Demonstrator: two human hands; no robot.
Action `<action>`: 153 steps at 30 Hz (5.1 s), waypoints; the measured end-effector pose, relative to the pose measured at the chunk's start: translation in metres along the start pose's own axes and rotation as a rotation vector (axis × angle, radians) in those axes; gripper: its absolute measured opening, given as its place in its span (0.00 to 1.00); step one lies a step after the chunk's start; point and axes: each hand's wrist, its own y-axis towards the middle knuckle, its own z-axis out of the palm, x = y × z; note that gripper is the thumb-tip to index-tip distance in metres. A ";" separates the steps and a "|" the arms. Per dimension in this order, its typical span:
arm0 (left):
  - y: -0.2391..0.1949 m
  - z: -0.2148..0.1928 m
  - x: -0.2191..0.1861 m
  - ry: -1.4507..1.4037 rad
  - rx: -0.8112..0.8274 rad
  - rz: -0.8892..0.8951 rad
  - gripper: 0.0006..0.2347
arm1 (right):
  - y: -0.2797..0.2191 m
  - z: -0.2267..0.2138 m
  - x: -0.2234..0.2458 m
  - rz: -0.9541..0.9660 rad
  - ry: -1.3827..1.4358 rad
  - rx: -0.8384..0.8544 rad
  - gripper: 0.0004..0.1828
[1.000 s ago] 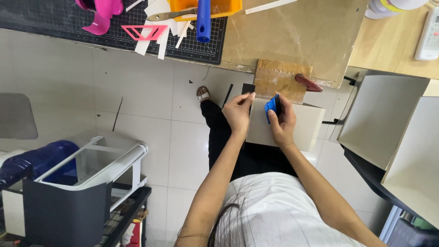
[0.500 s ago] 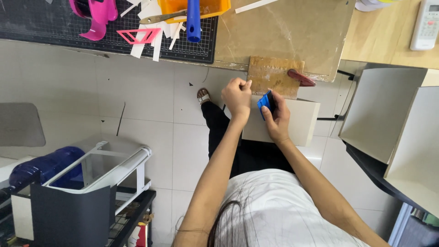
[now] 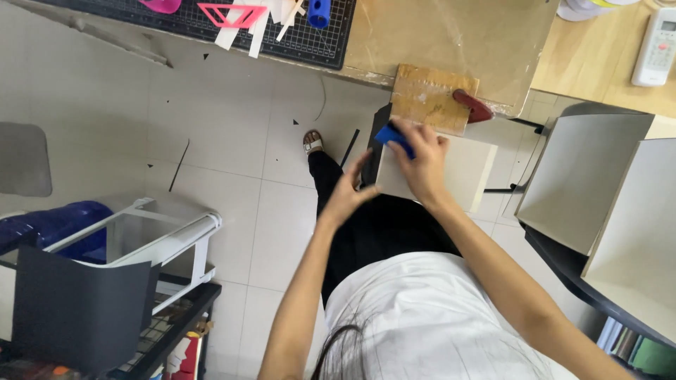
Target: Preparing packaging materials by smoothing paper onto boards and applying adhesive or coating with a roller.
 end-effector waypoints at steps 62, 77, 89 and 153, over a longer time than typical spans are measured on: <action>0.076 -0.008 -0.056 -0.175 -0.076 -0.269 0.43 | 0.039 0.004 -0.050 -0.303 -0.058 0.076 0.21; 0.076 -0.011 0.049 -0.857 0.311 -0.027 0.44 | -0.024 0.010 -0.033 -0.601 -0.076 0.157 0.15; 0.074 -0.012 0.031 -0.781 0.301 -0.007 0.45 | -0.026 0.014 -0.041 -0.683 -0.067 0.170 0.11; 0.285 -0.654 -0.210 0.043 -0.912 0.396 0.08 | 0.318 0.233 0.377 0.960 1.092 0.196 0.32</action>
